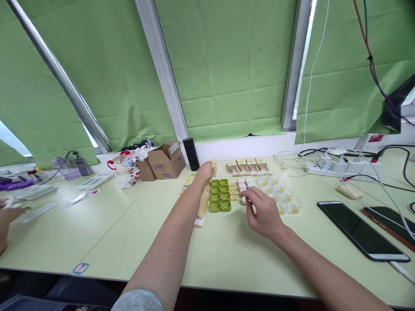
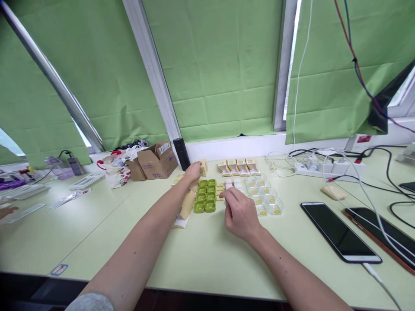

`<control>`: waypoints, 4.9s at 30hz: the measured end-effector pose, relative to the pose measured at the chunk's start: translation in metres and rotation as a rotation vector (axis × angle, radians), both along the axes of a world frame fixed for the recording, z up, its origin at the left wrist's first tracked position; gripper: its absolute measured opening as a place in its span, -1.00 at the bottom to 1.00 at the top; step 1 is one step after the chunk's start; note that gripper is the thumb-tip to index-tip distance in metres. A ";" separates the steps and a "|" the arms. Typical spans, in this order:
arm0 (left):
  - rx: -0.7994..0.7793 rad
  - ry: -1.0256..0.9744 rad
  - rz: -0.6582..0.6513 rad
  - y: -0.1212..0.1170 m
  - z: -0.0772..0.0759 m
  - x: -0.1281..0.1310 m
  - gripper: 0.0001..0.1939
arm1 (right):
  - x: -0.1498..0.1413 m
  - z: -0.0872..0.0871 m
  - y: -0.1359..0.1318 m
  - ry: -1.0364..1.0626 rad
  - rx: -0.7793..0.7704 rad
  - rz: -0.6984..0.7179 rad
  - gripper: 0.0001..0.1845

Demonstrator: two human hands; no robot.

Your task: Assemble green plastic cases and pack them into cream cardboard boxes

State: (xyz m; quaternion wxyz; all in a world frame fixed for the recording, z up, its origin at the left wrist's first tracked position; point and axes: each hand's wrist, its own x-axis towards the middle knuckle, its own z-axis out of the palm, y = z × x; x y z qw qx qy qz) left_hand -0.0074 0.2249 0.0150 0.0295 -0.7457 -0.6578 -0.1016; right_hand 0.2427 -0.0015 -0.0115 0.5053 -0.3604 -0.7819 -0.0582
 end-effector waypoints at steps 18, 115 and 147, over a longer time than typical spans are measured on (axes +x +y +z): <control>0.000 -0.089 0.038 -0.013 0.012 0.007 -0.42 | 0.000 -0.004 0.002 -0.061 -0.036 -0.009 -0.60; 0.478 -0.763 -0.554 -0.219 -0.029 0.040 -0.65 | -0.001 -0.006 -0.003 0.168 -0.403 0.238 -0.33; 0.430 -0.736 -0.471 -0.219 -0.026 0.039 -0.69 | -0.004 -0.010 0.007 0.327 -0.447 0.340 -0.59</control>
